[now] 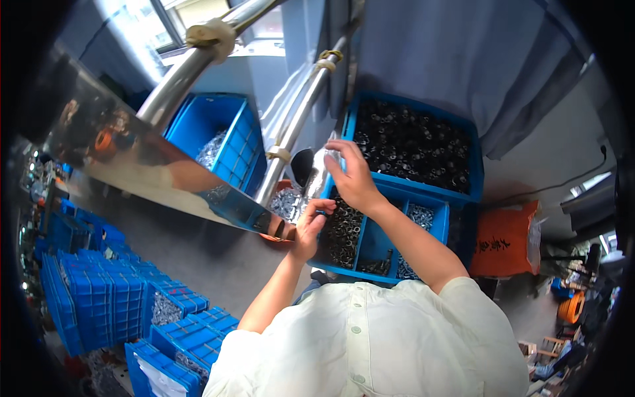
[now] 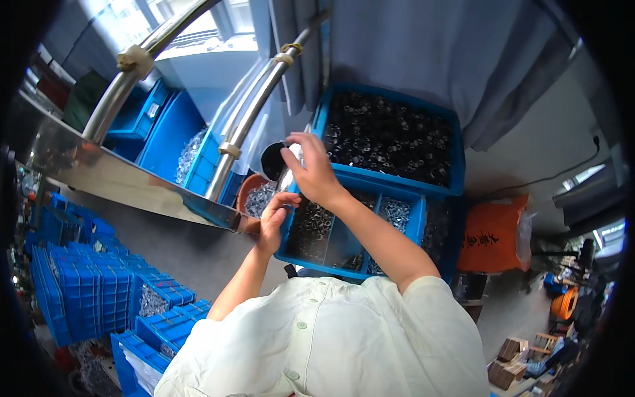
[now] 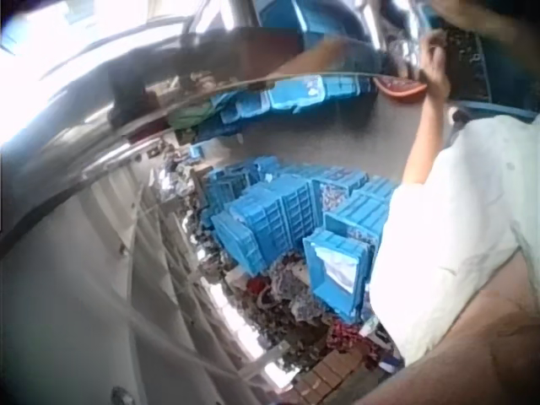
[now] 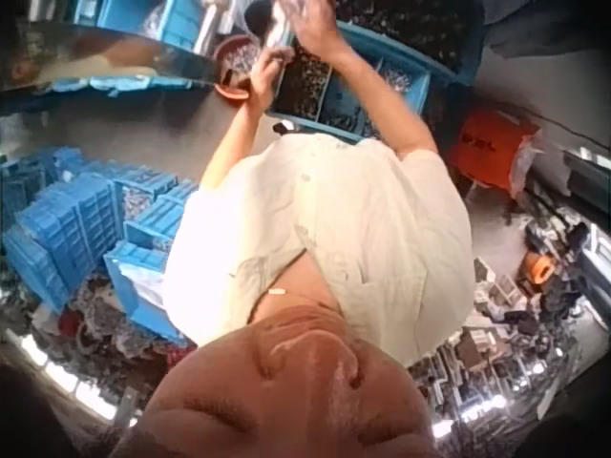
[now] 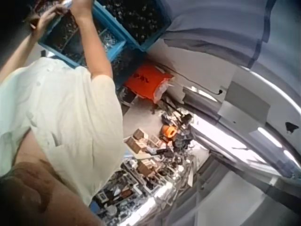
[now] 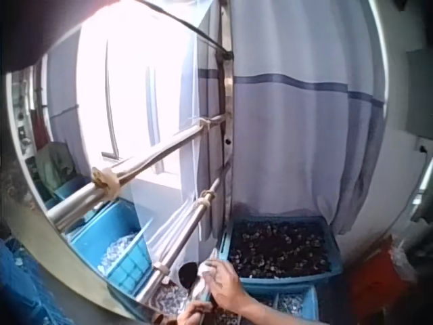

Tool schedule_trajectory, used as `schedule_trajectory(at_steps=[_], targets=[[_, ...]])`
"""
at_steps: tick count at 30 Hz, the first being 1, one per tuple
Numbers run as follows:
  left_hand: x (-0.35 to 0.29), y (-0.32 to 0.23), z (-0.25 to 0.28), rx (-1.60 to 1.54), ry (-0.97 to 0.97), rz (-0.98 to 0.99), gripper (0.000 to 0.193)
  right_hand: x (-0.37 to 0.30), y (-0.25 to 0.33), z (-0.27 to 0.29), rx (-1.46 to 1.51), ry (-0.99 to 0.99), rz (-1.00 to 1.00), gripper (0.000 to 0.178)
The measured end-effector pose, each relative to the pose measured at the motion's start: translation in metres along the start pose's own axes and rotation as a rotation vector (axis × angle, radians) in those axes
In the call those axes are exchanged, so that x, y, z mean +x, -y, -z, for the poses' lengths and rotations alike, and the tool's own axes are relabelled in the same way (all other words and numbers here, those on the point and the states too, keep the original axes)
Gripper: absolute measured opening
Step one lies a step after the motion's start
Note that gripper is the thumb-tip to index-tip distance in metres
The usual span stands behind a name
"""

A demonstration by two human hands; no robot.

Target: The person picks screws, metal clips, and brackets from plastic bins and fits them together by hand to assemble hardware components, placing the assembled pieces into a bin compartment.

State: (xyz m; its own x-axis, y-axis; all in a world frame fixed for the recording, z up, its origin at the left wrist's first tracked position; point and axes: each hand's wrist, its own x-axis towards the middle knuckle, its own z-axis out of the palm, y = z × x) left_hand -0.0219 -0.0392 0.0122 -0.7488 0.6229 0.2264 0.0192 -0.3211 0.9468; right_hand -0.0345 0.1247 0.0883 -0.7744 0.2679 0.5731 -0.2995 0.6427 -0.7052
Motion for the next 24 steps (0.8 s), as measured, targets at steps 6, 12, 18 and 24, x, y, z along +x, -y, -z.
schedule_trajectory(at_steps=[6, 12, 18, 24], targets=[[0.007, -0.006, -0.013, 0.523, 0.233, 0.124, 0.026, -0.092, -0.021, 0.11, 0.007, -0.159, -0.374, 0.016], [-0.004, 0.017, -0.048, 1.537, 0.601, -0.181, 0.019, -0.184, -0.033, 0.153, -0.55, 0.664, -0.654, 0.04], [0.009, 0.021, -0.047, 1.478, 0.658, -0.121, 0.011, -0.187, -0.046, 0.153, -0.374, 0.875, -0.707, 0.038], [0.009, 0.014, -0.043, 1.287, 0.598, -0.02, 0.008, -0.188, -0.046, 0.151, -0.327, 0.783, -0.607, 0.022]])
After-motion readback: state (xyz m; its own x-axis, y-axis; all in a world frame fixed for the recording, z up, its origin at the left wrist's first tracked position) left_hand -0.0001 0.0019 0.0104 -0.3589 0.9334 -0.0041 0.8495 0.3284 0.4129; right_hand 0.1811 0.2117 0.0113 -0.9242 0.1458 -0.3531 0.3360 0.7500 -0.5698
